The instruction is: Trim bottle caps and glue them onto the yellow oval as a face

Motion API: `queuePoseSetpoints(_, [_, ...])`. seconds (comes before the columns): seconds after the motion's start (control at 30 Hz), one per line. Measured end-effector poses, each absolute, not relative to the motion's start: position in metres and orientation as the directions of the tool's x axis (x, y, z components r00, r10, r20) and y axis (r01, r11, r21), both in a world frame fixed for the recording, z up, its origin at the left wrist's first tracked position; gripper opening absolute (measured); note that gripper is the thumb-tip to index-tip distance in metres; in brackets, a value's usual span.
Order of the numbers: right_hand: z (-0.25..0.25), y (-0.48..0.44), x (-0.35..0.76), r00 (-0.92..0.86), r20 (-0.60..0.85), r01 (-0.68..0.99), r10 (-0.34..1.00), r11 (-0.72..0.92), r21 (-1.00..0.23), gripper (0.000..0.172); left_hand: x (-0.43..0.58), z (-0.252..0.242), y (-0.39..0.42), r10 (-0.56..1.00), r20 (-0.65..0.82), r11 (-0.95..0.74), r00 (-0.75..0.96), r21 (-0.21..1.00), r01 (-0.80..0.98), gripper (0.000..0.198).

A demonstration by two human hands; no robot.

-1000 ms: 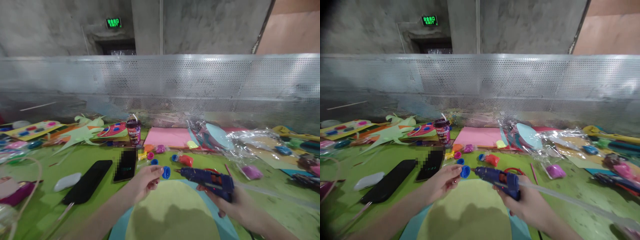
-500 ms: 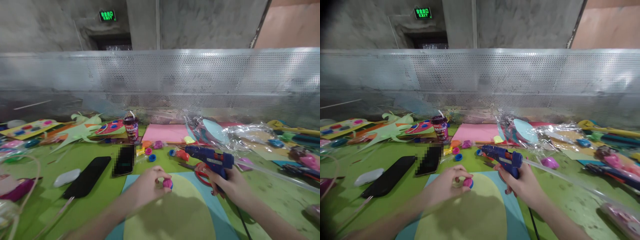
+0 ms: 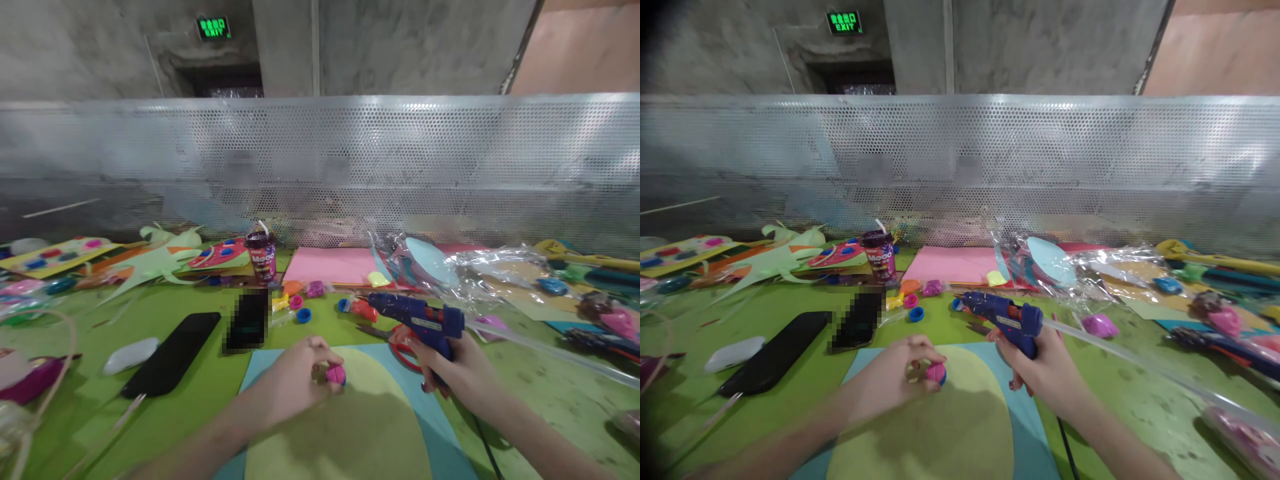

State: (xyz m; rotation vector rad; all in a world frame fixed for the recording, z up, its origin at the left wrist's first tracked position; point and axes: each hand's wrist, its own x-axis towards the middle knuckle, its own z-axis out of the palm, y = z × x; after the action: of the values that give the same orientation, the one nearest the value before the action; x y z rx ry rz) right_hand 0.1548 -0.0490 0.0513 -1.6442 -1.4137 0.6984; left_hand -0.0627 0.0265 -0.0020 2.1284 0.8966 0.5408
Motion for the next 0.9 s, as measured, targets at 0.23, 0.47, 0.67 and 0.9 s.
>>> queuePoseSetpoints(0.23, [0.052, -0.050, 0.152, 0.225, 0.105, 0.487, 0.969, -0.018, -0.873, 0.035, -0.062, -0.001, 0.025, 0.733, 0.093, -0.474, 0.674, 0.781, 0.407, 0.017])
queuePoseSetpoints(0.47, [0.047, -0.047, 0.152, 0.157, 0.064, 0.399, 0.985, -0.004, -0.917, 0.037, -0.061, -0.007, 0.034, 0.768, 0.062, -0.403, 0.637, 0.820, 0.406, 0.018])
queuePoseSetpoints(0.67, [0.055, -0.044, 0.137, 0.181, 0.101, 0.240, 0.978, 0.056, -0.969, 0.030, -0.056, 0.023, 0.014, 0.838, 0.104, -0.319, 0.536, 0.890, 0.327, 0.034])
queuePoseSetpoints(0.9, [0.069, -0.048, 0.082, 0.039, 0.022, 0.245, 0.999, 0.012, -0.969, 0.033, -0.034, 0.015, -0.019, 0.763, 0.108, -0.166, 0.637, 0.986, 0.033, 0.027])
